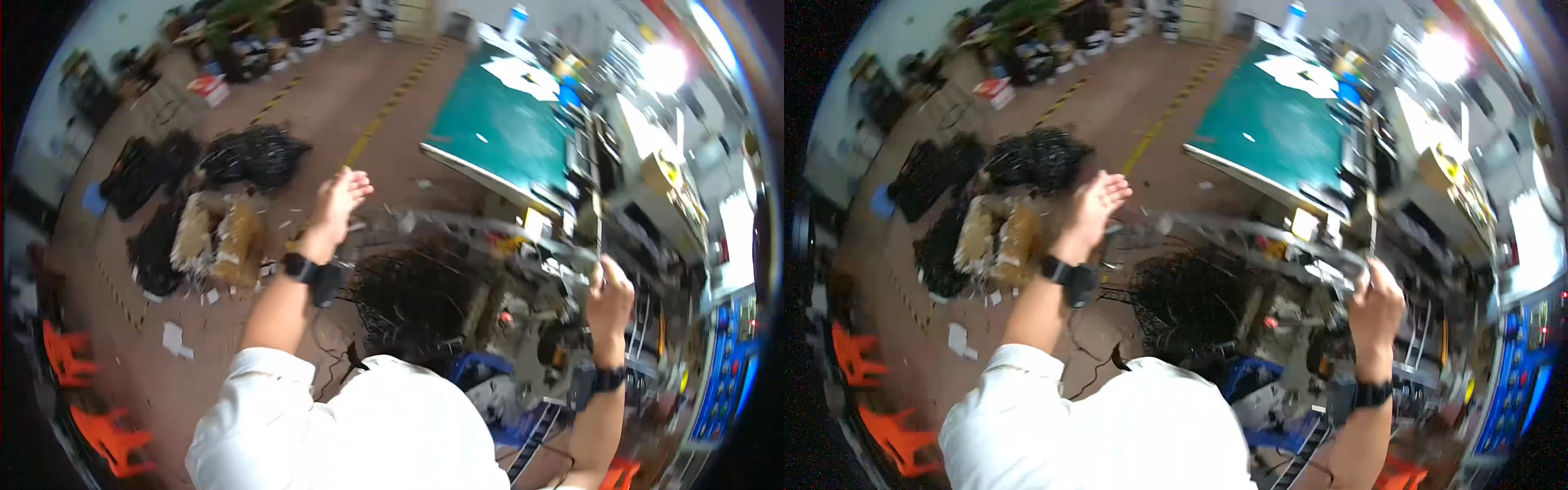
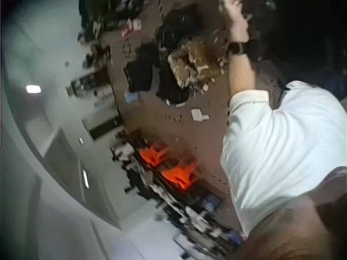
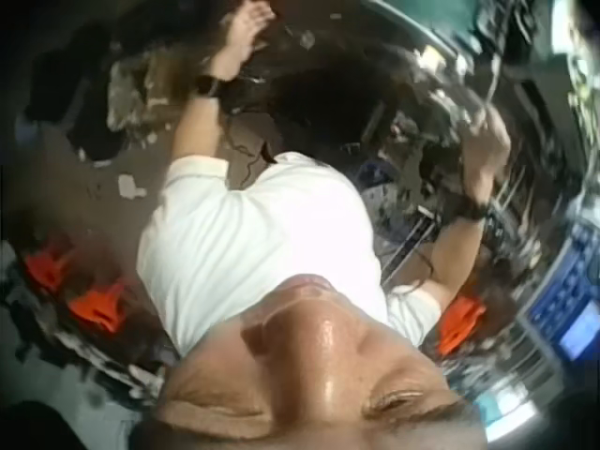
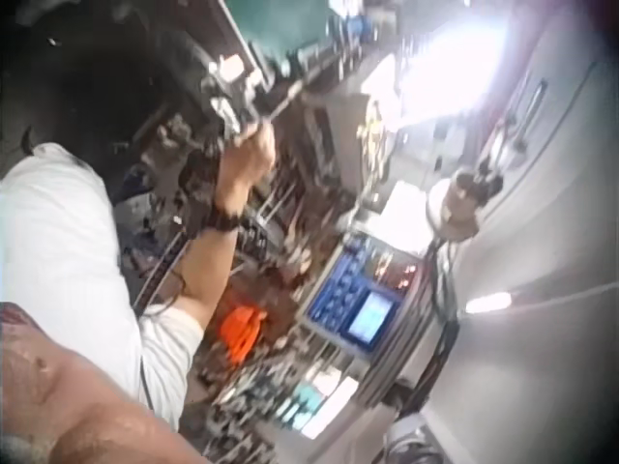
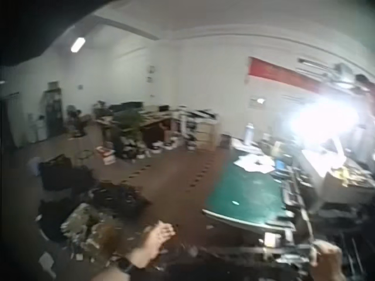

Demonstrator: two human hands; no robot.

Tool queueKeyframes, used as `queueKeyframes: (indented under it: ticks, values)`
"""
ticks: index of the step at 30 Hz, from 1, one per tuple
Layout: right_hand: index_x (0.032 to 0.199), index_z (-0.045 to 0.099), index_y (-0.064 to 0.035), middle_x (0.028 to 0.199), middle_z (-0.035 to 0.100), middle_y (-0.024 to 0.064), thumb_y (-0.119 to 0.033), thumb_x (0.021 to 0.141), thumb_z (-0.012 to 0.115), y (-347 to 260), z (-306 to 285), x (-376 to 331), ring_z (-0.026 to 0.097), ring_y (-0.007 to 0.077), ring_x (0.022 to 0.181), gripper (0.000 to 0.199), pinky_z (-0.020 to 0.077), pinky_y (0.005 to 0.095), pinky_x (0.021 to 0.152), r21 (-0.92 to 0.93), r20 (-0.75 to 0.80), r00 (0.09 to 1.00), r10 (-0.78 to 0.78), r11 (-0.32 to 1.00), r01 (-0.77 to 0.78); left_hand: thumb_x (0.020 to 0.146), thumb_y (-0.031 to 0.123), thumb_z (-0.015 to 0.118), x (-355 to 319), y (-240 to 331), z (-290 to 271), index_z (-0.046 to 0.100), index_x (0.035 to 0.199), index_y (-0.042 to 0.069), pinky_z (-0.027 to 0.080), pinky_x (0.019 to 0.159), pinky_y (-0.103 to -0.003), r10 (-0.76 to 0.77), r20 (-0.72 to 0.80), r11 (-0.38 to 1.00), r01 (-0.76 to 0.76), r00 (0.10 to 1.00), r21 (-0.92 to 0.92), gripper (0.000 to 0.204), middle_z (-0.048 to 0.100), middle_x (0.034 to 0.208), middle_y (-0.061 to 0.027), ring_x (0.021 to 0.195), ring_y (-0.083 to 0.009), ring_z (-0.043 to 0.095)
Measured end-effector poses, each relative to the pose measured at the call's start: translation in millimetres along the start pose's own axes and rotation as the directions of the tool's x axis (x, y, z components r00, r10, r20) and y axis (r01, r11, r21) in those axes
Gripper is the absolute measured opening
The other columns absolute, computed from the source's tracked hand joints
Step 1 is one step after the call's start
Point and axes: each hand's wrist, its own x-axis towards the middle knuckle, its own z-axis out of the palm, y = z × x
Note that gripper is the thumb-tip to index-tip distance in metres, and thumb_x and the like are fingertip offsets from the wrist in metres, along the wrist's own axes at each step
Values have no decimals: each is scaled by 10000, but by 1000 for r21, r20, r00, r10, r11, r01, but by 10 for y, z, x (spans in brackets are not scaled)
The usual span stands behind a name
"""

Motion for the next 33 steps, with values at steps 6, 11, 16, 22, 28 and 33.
queueKeyframes:
  ticks: [6, 11, 16, 22, 28, 33]
  values:
    - [1172, 639, 21, 1094, 678, 255, -28, 903, 577, -360, -94, 47, 680, 401, 951, 280, 542, 421, 844, 45, 93, 994, 51, 997, -56, 1016, 252, 528, 261, -179, -688, 590, 956, 47, 530, 812, -323, 71, -391, 883, -241, 917, -403, 222, 627, 916, -68, 847, -188, 630]
    - [1191, 622, 58, 1091, 671, 282, -62, 930, 550, -396, -77, 44, 668, 424, 980, 296, 530, 425, 864, 68, 83, 991, 109, 991, -115, 983, 218, 565, 261, 221, -1008, 591, 858, 65, 519, 669, -267, 216, -545, 884, -399, 810, -243, 199, 609, 790, -32, 684, -140, 597]
    - [1195, 605, 68, 1129, 661, 281, -88, 949, 551, -650, 52, -5, 659, 430, 1002, 297, 525, 429, 899, 42, 58, 998, 7, 999, -9, 967, 216, 599, -322, 12, 291, 642, 982, 60, 531, 664, -286, 262, -51, 965, -260, 964, 34, 162, 682, 856, -68, 730, -140, 658]
    - [1271, 550, 63, 1252, 603, 288, -81, 940, 553, -789, 71, -39, 588, 436, 1162, 362, 474, 447, 1002, 24, 147, 986, 83, 996, -88, 993, 211, 592, -951, -326, 1873, 591, 1256, -27, 525, 918, -336, 313, 655, 858, -501, 688, 117, 355, 689, 1129, -166, 1046, -214, 658]
    - [1304, 524, 66, 1298, 571, 289, -44, 880, 556, -791, 34, -96, 545, 445, 1217, 439, 438, 469, 1048, 47, 148, 988, 44, 998, -51, 1028, 218, 523, -1044, -636, 2585, 605, 1105, -53, 534, 673, -294, 257, 724, 920, -391, 641, 20, 294, 697, 769, -91, 707, -168, 683]
    - [1289, 534, 75, 1307, 569, 286, -69, 865, 565, -934, -46, -94, 530, 449, 1239, 448, 392, 493, 1093, 98, 75, 992, -101, 991, 93, 1023, 187, 535, -1064, -437, 2477, 620, 893, -3, 454, 546, -255, 53, 784, 991, 67, 619, -120, 245, 657, 660, -52, 553, -98, 597]
